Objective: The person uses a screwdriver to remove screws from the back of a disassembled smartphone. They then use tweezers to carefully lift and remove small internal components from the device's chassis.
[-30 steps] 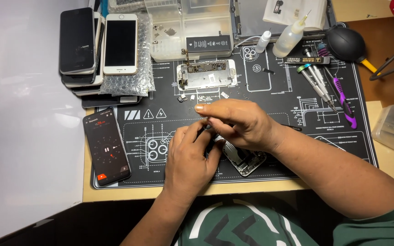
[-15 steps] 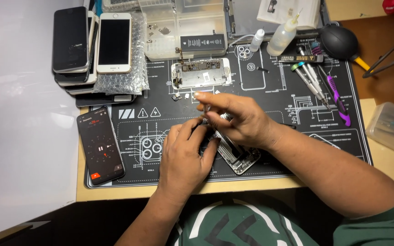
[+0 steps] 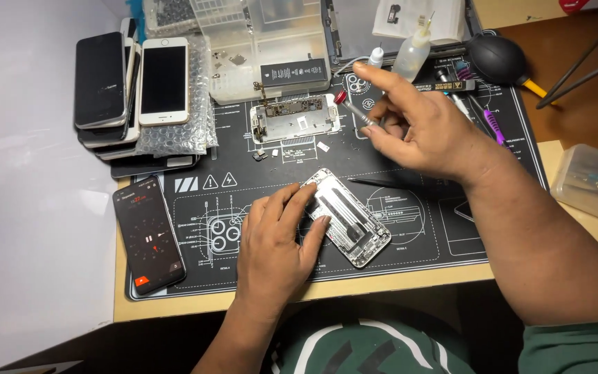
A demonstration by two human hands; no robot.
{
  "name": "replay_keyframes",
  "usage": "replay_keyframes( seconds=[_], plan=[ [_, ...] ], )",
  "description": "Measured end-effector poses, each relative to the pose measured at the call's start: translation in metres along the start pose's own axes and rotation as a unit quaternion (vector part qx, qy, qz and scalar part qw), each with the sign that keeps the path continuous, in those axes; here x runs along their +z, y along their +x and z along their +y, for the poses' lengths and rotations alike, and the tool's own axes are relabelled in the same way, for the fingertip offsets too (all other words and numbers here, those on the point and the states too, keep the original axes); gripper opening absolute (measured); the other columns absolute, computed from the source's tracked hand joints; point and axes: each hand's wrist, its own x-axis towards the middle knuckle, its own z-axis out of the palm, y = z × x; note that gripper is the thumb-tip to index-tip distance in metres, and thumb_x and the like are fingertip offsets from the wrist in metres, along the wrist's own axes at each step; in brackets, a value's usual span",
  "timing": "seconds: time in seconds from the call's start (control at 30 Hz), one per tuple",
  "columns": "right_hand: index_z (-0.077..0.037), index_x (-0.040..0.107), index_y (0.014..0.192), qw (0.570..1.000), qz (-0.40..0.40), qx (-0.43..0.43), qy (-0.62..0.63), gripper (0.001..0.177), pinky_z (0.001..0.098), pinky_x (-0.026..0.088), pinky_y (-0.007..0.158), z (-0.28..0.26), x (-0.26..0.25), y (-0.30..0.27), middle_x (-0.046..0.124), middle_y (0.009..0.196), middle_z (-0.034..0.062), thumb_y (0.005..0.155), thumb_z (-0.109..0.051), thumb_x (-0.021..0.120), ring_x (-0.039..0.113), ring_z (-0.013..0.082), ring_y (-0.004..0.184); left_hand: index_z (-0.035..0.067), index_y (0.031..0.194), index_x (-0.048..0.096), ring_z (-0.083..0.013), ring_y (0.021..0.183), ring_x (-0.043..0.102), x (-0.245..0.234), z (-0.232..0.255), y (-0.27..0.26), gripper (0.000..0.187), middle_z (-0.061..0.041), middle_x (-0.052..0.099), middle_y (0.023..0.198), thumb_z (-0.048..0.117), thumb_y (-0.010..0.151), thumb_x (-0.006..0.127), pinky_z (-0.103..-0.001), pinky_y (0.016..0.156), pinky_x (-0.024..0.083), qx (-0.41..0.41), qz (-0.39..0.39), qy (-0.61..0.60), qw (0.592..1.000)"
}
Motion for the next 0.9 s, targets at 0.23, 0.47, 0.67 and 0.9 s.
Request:
replay_keyframes(
  seconds=[0.23,0.47,0.67,0.9],
  plan=[
    [-0.015,0.044,0.157,0.992,-0.089,0.055,-0.072,0.071,0.0285,0.049,0.062,-0.004,-0.031,0.003,0.063,0.082,0.0029,0.091,-0.013,0.069,0.059,0.0136,0.058,0.016,0.117,0.075,-0.03,0.103,0.06,0.004,0.002,0.0,0.029,-0.006,0.069,0.126,0.033,0.095,0.067,-0.046,0.089,0.051,-0.003,0.039,-0.024,0.999],
    [-0.023,0.063,0.136,0.938,-0.219,0.232,-0.136,0.052,0.0298,0.052,0.066,0.01,-0.039,0.009,0.075,0.089,-0.0023,0.086,-0.022,0.076,0.067,0.0137,0.065,0.016,0.117,0.075,-0.0298,0.104,0.06,0.006,0.0,0.0,0.029,-0.006,0.069,0.125,0.032,0.094,0.068,-0.046,0.088,0.051,-0.004,0.041,-0.014,0.999],
    [-0.021,0.068,0.129,0.939,-0.214,0.228,-0.141,0.043,0.0324,0.051,0.071,0.016,-0.034,0.009,0.074,0.092,-0.0013,0.087,-0.024,0.077,0.065,0.0155,0.072,0.015,0.116,0.076,-0.0304,0.104,0.06,0.008,-0.001,-0.001,0.03,-0.007,0.07,0.126,0.034,0.094,0.068,-0.046,0.088,0.051,-0.004,0.046,-0.021,0.999],
    [-0.023,0.071,0.124,0.936,-0.209,0.218,-0.181,0.037,0.0339,0.05,0.074,0.024,-0.028,0.006,0.076,0.087,-0.0008,0.088,-0.03,0.076,0.067,0.0178,0.075,0.013,0.117,0.075,-0.0305,0.104,0.061,0.008,-0.004,-0.004,0.031,-0.008,0.07,0.127,0.033,0.094,0.067,-0.047,0.088,0.051,-0.008,0.05,-0.028,0.998]
  ],
)
